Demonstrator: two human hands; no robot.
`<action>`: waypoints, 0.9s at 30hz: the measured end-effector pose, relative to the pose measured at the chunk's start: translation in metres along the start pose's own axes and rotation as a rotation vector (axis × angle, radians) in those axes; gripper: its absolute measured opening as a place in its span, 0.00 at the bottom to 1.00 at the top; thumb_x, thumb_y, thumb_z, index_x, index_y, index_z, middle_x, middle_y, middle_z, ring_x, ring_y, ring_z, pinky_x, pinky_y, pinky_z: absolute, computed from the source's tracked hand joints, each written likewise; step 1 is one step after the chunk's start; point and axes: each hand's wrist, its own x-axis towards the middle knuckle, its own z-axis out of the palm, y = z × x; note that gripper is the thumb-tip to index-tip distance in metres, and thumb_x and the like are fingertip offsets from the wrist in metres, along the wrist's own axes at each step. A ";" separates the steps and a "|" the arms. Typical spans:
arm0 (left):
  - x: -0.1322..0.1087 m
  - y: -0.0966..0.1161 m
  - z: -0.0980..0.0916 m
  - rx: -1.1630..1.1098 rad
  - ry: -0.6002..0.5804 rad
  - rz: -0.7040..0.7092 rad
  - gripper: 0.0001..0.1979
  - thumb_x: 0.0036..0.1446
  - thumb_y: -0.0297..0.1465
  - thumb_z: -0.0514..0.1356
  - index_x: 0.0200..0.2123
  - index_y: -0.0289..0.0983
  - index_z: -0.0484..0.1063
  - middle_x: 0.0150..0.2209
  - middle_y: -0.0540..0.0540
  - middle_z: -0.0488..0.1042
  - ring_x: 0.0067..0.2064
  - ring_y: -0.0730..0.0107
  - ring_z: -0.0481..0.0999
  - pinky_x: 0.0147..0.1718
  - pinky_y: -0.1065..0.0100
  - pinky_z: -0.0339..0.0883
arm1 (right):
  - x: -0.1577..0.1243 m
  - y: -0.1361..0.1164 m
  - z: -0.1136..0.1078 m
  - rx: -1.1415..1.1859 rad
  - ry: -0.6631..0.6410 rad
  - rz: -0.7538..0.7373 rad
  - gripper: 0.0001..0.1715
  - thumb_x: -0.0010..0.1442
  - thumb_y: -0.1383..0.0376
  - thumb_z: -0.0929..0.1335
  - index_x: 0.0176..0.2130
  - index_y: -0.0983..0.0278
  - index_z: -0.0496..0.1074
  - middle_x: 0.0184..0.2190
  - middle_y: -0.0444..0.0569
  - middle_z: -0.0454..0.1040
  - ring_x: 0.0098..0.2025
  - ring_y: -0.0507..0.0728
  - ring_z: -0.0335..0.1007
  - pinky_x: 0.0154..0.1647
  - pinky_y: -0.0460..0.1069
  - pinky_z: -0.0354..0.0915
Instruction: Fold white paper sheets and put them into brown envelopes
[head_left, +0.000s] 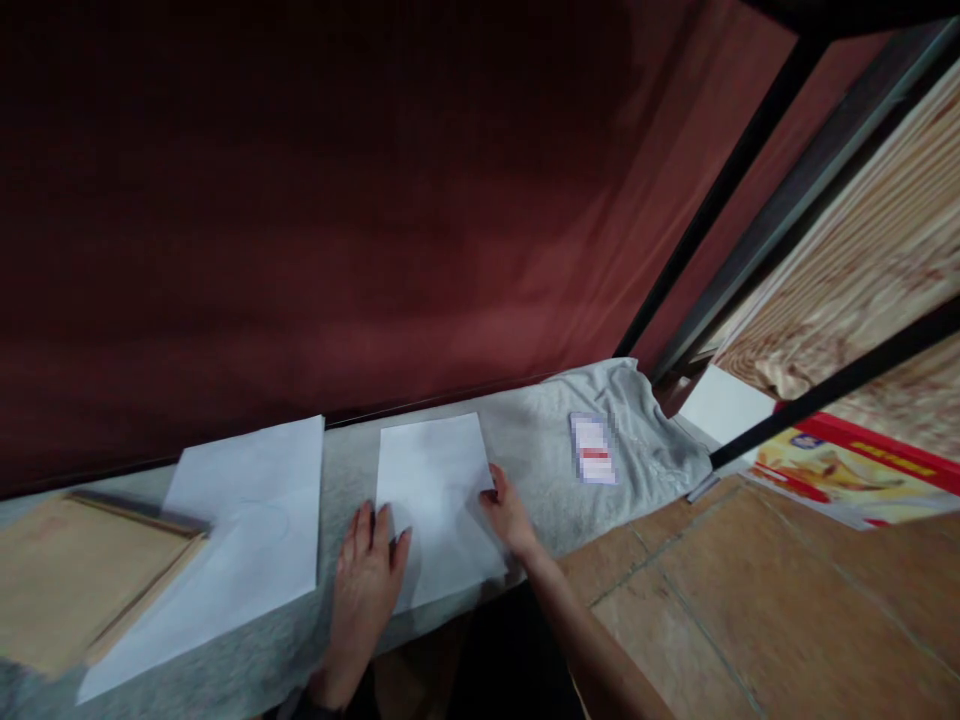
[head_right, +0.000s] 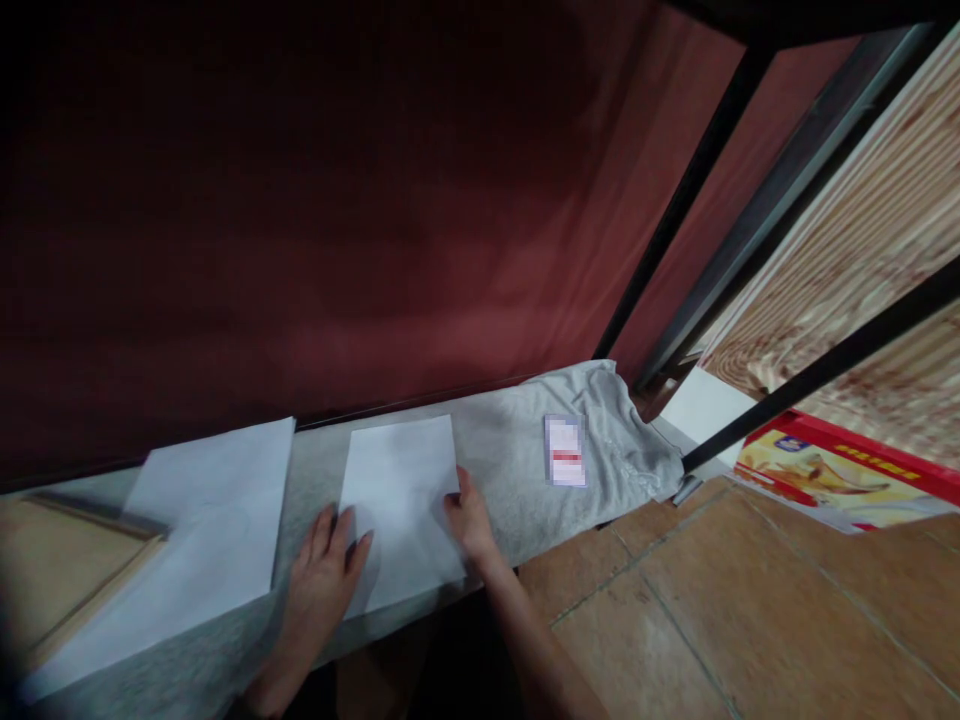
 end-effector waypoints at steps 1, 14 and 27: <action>0.000 0.001 0.001 0.012 0.005 0.005 0.26 0.68 0.40 0.49 0.61 0.31 0.67 0.65 0.28 0.64 0.67 0.42 0.61 0.61 0.42 0.60 | -0.002 0.000 0.002 -0.139 0.036 -0.061 0.28 0.58 0.66 0.67 0.58 0.61 0.71 0.44 0.52 0.78 0.45 0.62 0.75 0.49 0.56 0.72; 0.030 0.035 0.040 0.020 -0.137 0.197 0.34 0.60 0.25 0.49 0.70 0.27 0.51 0.69 0.30 0.58 0.72 0.50 0.50 0.68 0.46 0.48 | -0.007 -0.009 0.071 -0.726 -0.135 -0.463 0.28 0.74 0.58 0.57 0.67 0.64 0.62 0.67 0.54 0.63 0.70 0.61 0.55 0.70 0.61 0.52; 0.036 -0.011 0.024 0.028 0.026 0.026 0.33 0.67 0.36 0.43 0.69 0.23 0.50 0.67 0.24 0.58 0.70 0.41 0.55 0.65 0.39 0.53 | 0.015 0.006 0.006 -0.986 0.004 -0.320 0.32 0.73 0.57 0.59 0.69 0.68 0.57 0.69 0.57 0.57 0.71 0.65 0.52 0.71 0.64 0.48</action>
